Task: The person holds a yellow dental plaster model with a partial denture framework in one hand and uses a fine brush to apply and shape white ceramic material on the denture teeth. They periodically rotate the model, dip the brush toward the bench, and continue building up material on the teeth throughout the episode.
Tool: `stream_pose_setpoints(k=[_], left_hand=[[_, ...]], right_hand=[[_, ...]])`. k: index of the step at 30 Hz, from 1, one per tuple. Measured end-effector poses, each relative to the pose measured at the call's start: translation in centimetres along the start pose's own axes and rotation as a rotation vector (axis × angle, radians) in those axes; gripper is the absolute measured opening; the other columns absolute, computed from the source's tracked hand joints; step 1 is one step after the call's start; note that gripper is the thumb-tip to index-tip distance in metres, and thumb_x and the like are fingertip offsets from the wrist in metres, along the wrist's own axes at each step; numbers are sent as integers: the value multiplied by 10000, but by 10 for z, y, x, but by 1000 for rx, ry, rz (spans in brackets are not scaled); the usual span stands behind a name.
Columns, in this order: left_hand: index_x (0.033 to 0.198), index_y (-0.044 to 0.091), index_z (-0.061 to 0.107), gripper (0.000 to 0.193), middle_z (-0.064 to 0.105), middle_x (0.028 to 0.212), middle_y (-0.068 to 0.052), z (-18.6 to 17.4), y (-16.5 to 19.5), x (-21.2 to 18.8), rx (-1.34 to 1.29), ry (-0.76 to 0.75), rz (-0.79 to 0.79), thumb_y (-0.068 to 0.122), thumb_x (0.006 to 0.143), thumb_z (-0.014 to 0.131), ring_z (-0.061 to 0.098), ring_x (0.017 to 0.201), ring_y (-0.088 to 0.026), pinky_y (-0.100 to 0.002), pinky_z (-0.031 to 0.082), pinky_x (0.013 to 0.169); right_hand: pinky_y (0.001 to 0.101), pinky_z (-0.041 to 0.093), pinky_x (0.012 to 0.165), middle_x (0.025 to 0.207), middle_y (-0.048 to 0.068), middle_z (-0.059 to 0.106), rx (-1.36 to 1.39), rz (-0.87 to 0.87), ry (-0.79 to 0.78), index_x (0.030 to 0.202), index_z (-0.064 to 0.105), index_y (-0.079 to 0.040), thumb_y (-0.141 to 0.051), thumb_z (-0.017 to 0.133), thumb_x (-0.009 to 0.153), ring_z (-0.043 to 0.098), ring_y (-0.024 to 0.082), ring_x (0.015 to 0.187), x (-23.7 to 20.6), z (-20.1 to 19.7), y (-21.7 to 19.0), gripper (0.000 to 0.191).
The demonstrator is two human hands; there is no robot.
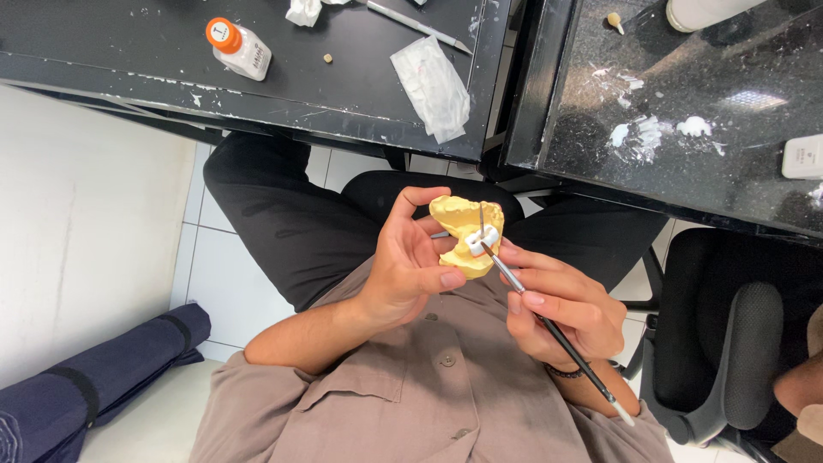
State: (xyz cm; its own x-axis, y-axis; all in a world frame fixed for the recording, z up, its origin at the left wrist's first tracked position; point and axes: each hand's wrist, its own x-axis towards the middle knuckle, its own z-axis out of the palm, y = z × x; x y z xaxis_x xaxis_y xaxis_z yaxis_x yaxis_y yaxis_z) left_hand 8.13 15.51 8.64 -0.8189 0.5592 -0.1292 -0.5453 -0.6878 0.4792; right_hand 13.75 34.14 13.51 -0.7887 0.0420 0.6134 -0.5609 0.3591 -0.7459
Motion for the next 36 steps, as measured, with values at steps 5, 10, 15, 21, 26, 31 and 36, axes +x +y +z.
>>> stream_pose_setpoints(k=[5,10,15,21,26,31,36], left_hand=[[1481,57,343,876,580,1383,-209,1,1,0,10,6,-4,-60,786,862,654,1254,-303,-420,591,1048],[1480,55,342,875,581,1386,-212,0,1,0,9,1,-1,-55,789,867,650,1261,-301,-429,591,1059],[1481,55,345,874,582,1385,-211,0,2,-1,18,0,3,-40,794,876,648,1269,-298,-427,597,1052],[1485,64,340,879,568,1411,-230,4,5,0,7,-12,-7,-32,798,879,634,1293,-315,-451,594,1065],[1494,107,329,873,494,1542,-290,7,10,-2,29,-86,24,-36,823,868,602,1380,-353,-473,580,1137],[1555,190,300,967,418,1612,-279,11,15,-6,287,-194,187,-110,832,867,564,1406,-301,-413,586,1108],[1595,284,324,1035,411,1608,-228,15,21,-6,582,-273,397,-158,831,866,538,1373,-244,-369,613,1090]], right_hand=[[532,664,945,956,221,705,-14,0,-13,1042,560,5,50,705,907,755,426,1029,3,0,-2,203],[565,649,981,966,223,707,-10,6,-27,1052,557,4,65,704,906,750,419,1047,4,1,-3,215],[572,642,995,965,217,702,14,27,-21,1055,565,1,78,702,892,746,422,1051,4,1,-4,226],[576,641,994,956,209,698,31,30,-8,1049,553,-3,80,694,883,748,427,1051,-1,0,-3,233],[593,620,1035,995,214,686,146,54,-26,1076,530,-22,64,676,910,730,454,1092,-9,-7,1,237],[529,645,944,980,182,713,235,115,1,1071,536,-53,57,694,923,752,424,1078,-20,-14,2,243],[617,583,1034,959,165,720,317,135,24,1090,553,-59,21,688,928,743,386,1066,-23,-29,-8,226]])
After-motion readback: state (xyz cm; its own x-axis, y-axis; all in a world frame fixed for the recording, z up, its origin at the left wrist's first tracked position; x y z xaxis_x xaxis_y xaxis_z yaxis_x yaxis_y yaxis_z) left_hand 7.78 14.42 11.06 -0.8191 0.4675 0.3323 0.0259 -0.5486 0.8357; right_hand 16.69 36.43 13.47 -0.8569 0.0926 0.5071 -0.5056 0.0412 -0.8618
